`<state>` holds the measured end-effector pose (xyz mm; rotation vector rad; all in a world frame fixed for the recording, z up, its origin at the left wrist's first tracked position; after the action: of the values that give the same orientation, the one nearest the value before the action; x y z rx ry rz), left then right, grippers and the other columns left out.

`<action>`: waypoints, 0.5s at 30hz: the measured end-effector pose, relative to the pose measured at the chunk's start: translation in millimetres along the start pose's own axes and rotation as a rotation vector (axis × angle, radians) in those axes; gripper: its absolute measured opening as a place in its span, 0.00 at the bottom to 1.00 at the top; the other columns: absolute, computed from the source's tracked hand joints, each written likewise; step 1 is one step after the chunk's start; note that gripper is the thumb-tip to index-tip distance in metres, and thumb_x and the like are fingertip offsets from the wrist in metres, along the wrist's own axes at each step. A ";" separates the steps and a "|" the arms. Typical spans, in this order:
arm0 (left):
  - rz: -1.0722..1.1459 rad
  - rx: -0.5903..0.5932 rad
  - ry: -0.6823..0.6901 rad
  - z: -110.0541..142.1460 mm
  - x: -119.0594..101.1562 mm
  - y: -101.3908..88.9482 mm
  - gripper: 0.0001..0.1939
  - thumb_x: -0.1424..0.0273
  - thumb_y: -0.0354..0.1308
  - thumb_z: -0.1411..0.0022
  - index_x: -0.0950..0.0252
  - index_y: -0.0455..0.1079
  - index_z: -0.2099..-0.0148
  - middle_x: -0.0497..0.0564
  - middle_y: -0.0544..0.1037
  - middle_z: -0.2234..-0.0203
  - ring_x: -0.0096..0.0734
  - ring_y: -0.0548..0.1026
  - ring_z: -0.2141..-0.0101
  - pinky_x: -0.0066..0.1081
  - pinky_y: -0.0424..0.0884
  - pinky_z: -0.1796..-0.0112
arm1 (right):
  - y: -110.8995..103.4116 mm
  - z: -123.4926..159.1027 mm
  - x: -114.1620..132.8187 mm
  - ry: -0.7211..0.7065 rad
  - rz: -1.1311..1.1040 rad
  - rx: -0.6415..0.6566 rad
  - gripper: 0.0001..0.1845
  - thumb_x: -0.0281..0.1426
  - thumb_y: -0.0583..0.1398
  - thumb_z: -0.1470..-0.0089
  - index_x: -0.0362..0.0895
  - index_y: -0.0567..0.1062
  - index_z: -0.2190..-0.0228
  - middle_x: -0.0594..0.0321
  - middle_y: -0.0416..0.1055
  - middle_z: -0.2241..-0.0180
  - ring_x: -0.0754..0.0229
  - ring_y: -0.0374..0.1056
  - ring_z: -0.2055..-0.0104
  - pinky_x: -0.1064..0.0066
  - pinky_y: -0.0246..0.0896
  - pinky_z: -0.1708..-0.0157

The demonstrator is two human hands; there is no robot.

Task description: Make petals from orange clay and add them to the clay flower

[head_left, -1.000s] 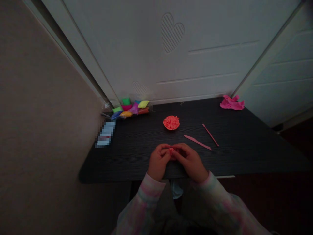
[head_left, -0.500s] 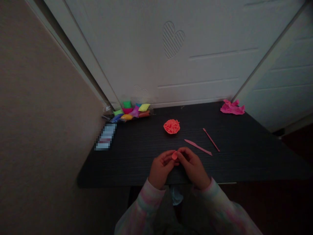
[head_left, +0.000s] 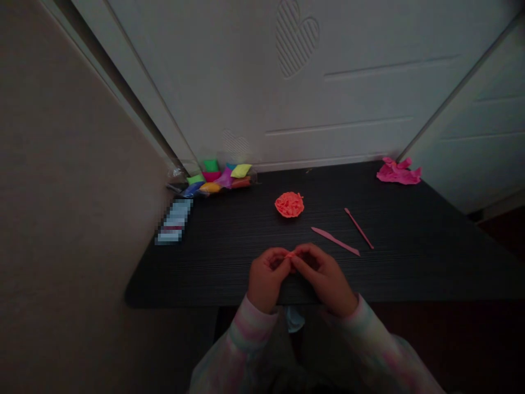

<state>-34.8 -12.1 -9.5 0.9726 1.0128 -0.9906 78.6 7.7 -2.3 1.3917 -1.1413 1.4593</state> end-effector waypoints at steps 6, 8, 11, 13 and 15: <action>-0.053 0.034 0.006 1.4 -2.4 3.3 0.03 0.74 0.59 0.56 0.68 0.68 0.75 0.45 0.72 0.84 0.22 0.69 0.81 0.23 0.65 0.75 | -0.6 1.8 -0.5 0.062 -0.031 -0.044 0.05 0.33 0.58 0.54 0.43 0.69 0.74 0.65 0.67 0.76 0.64 0.64 0.74 0.72 0.60 0.72; -0.051 0.057 -0.001 2.6 -3.0 4.9 0.03 0.73 0.60 0.55 0.68 0.69 0.75 0.46 0.72 0.83 0.23 0.69 0.80 0.24 0.66 0.75 | -1.0 1.9 -0.7 0.070 -0.044 -0.057 0.05 0.32 0.58 0.54 0.43 0.68 0.75 0.66 0.66 0.77 0.64 0.64 0.75 0.72 0.60 0.73; -0.055 0.088 0.006 3.9 -3.4 6.3 0.04 0.72 0.59 0.54 0.68 0.70 0.74 0.47 0.73 0.82 0.24 0.70 0.79 0.25 0.67 0.74 | -1.7 1.8 -1.8 0.084 -0.067 -0.067 0.04 0.32 0.58 0.55 0.44 0.67 0.75 0.67 0.65 0.78 0.64 0.63 0.76 0.72 0.59 0.75; -0.057 0.102 0.014 3.8 -2.7 6.6 0.03 0.72 0.59 0.53 0.68 0.70 0.74 0.47 0.73 0.82 0.24 0.70 0.79 0.24 0.67 0.74 | -2.6 1.8 -2.9 0.095 -0.097 -0.073 0.04 0.31 0.58 0.56 0.44 0.67 0.76 0.68 0.65 0.79 0.65 0.63 0.76 0.73 0.59 0.75; -0.050 0.118 0.015 3.0 -1.5 7.1 0.03 0.73 0.59 0.53 0.68 0.70 0.74 0.46 0.72 0.82 0.23 0.70 0.79 0.24 0.66 0.74 | -3.4 1.8 -3.6 0.100 -0.119 -0.073 0.04 0.31 0.59 0.57 0.44 0.67 0.76 0.68 0.65 0.79 0.65 0.62 0.76 0.73 0.58 0.75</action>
<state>-27.8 -12.9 -6.1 1.0571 1.0044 -1.0962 82.6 7.0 -5.6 1.2992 -1.0217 1.3741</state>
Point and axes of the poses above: each hand's wrist, its own z-axis away from the middle knuckle, its own y-axis out of the palm, x = y × z, the point moved 6 cm from there along -z, towards the middle knuckle
